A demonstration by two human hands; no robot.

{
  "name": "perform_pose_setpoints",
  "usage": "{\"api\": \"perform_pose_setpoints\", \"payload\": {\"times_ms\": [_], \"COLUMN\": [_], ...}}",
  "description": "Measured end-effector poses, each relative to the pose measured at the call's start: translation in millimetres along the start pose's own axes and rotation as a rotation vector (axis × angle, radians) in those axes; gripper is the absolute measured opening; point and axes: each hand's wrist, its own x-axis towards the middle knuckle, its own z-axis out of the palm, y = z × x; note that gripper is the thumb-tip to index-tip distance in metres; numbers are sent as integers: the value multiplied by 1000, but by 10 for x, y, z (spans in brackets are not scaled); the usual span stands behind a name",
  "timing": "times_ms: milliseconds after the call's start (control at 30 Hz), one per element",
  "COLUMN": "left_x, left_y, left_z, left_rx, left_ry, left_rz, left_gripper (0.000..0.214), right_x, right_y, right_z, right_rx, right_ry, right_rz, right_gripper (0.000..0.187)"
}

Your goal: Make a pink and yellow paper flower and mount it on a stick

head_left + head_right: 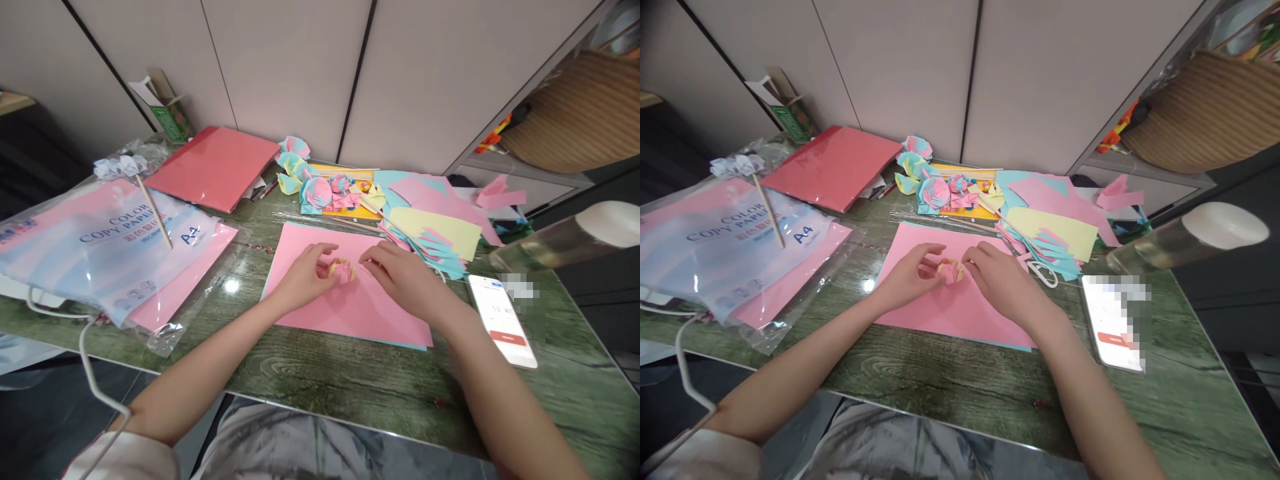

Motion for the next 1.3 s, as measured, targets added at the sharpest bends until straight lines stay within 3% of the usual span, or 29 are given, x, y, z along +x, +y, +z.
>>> {"api": "perform_pose_setpoints", "payload": {"times_ms": [133,400,700,1300], "left_x": [-18,-16,-19,-19], "left_y": [49,35,58,36], "left_z": [-18,-36,-33,-26], "left_rx": [207,445,512,535], "left_ry": [86,49,21,-24], "left_rz": [88,136,186,242], "left_gripper": [33,27,29,25], "right_x": [28,73,102,92], "right_y": [-19,56,65,54], "right_z": [85,167,262,235], "right_rx": [49,185,162,191], "right_ry": [-73,-77,-72,-58], "right_rz": [-1,2,25,28], "right_gripper": [23,23,18,19]}}
